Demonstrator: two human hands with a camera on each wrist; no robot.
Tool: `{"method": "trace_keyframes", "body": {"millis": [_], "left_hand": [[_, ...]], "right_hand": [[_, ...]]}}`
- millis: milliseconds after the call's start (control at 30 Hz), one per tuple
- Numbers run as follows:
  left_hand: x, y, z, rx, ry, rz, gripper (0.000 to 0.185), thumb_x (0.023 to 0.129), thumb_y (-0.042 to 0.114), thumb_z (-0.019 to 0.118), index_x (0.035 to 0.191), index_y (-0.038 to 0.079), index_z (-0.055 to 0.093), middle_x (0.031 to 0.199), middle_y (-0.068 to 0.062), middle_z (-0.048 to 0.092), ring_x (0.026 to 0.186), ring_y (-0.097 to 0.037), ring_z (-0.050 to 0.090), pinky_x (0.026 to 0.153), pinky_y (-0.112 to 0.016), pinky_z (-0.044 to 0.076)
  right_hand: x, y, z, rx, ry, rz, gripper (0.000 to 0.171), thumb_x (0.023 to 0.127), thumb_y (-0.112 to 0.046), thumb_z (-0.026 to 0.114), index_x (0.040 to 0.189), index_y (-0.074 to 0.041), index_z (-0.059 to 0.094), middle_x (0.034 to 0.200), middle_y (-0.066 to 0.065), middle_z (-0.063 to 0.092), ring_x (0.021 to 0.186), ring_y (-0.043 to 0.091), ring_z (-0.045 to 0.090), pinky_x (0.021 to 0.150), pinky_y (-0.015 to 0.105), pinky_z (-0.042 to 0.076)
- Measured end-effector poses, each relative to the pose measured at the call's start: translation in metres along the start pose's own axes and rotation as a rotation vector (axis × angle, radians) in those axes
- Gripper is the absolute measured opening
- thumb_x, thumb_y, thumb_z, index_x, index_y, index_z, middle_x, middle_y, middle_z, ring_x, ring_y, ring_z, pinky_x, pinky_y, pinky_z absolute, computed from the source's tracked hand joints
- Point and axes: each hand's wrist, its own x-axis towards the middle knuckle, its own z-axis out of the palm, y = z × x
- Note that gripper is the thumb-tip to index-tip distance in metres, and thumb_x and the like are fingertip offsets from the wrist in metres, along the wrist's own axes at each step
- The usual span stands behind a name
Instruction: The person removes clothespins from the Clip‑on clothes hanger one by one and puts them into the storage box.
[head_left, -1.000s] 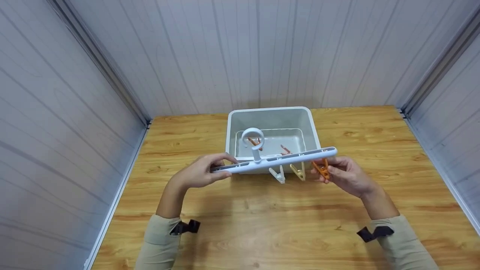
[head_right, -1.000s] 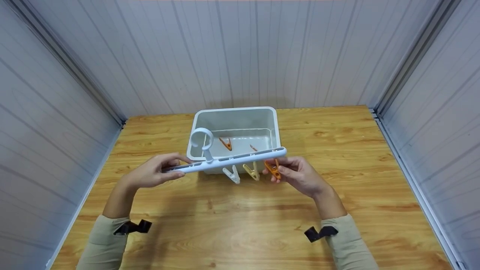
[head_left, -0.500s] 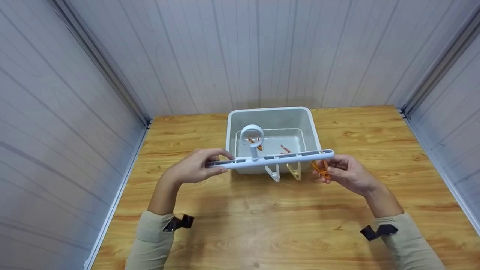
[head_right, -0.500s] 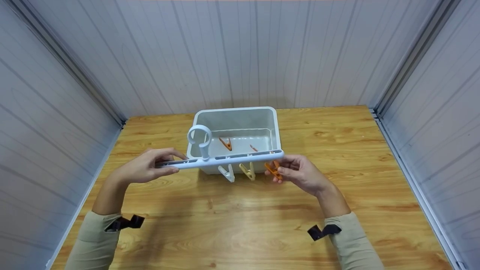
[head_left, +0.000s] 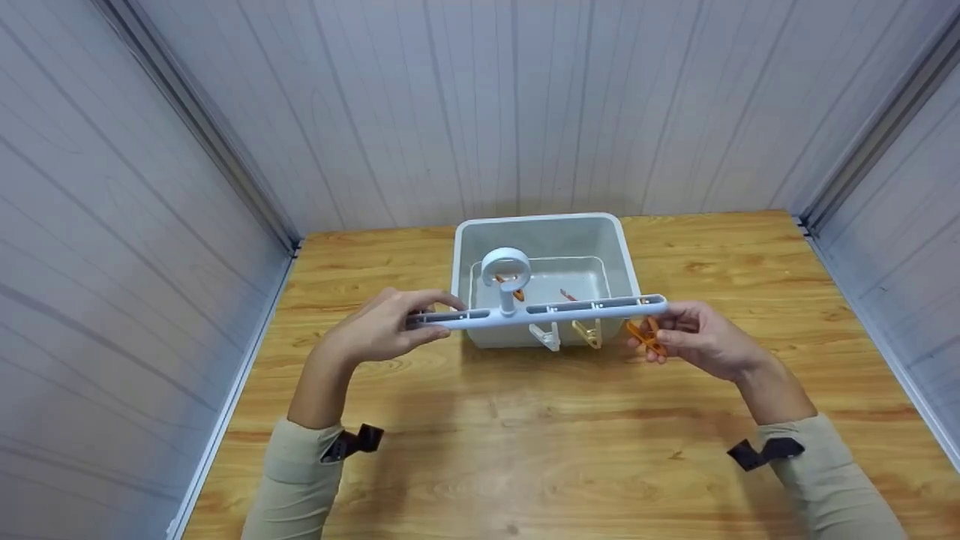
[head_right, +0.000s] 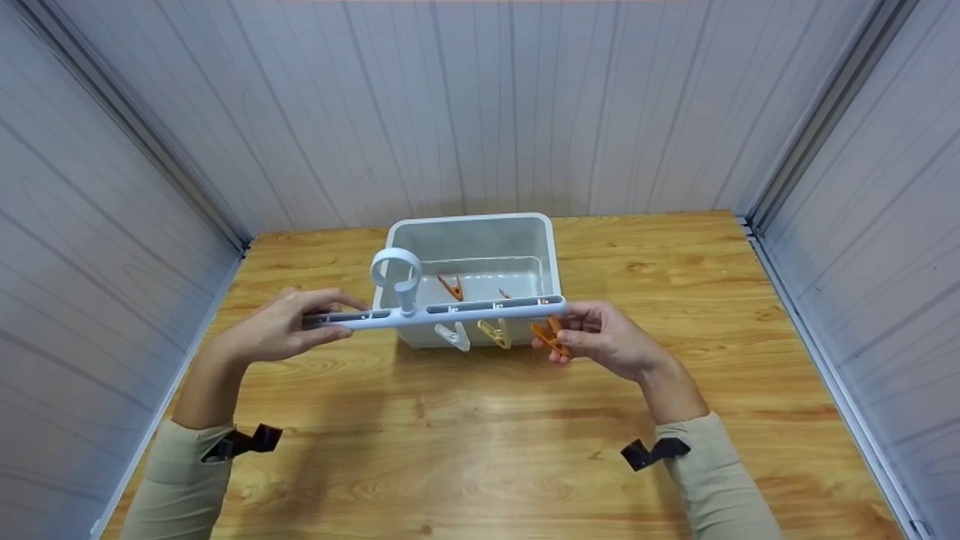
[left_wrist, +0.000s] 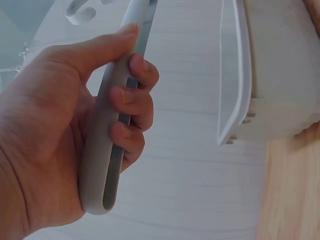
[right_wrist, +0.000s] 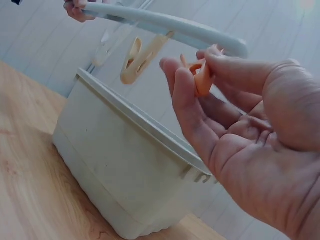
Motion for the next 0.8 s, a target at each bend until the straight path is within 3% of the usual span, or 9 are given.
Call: {"method": "trace_keyframes", "body": {"millis": [200, 367, 633, 800], "left_hand": [[-0.002, 0.005, -0.002, 0.035, 0.004, 0.004, 0.03, 0.109, 0.022, 0.076, 0.139, 0.02, 0.074, 0.081, 0.0, 0.063, 0.064, -0.007, 0.047, 0.061, -0.023, 0.039], [-0.004, 0.005, 0.004, 0.046, 0.012, -0.004, 0.03, 0.11, 0.023, 0.074, 0.14, 0.02, 0.074, 0.078, 0.003, 0.06, 0.062, -0.005, 0.042, 0.058, -0.021, 0.035], [-0.007, 0.011, 0.016, 0.146, 0.11, 0.014, 0.029, 0.111, 0.027, 0.073, 0.139, 0.024, 0.074, 0.07, 0.006, 0.052, 0.057, -0.003, 0.034, 0.053, -0.02, 0.027], [-0.008, 0.011, 0.028, 0.13, 0.157, 0.025, 0.029, 0.111, 0.027, 0.073, 0.139, 0.021, 0.074, 0.069, 0.007, 0.049, 0.057, -0.001, 0.034, 0.054, -0.02, 0.028]], "right_hand": [[0.0, -0.006, -0.002, -0.025, 0.032, 0.055, 0.049, 0.114, 0.013, 0.042, 0.147, -0.009, 0.071, 0.129, 0.009, 0.085, 0.108, 0.013, 0.083, 0.09, 0.024, 0.067], [0.0, -0.01, 0.0, -0.094, 0.1, 0.089, 0.042, 0.114, 0.011, 0.047, 0.14, -0.009, 0.074, 0.125, 0.006, 0.086, 0.105, 0.012, 0.083, 0.09, 0.026, 0.068], [0.005, -0.014, 0.013, -0.16, 0.275, 0.123, 0.032, 0.114, 0.006, 0.055, 0.13, -0.013, 0.076, 0.118, 0.003, 0.085, 0.1, 0.014, 0.083, 0.088, 0.027, 0.069], [0.012, -0.017, 0.023, -0.186, 0.425, 0.106, 0.025, 0.112, 0.004, 0.062, 0.124, -0.011, 0.076, 0.113, 0.005, 0.086, 0.099, 0.016, 0.085, 0.087, 0.029, 0.07]]}}
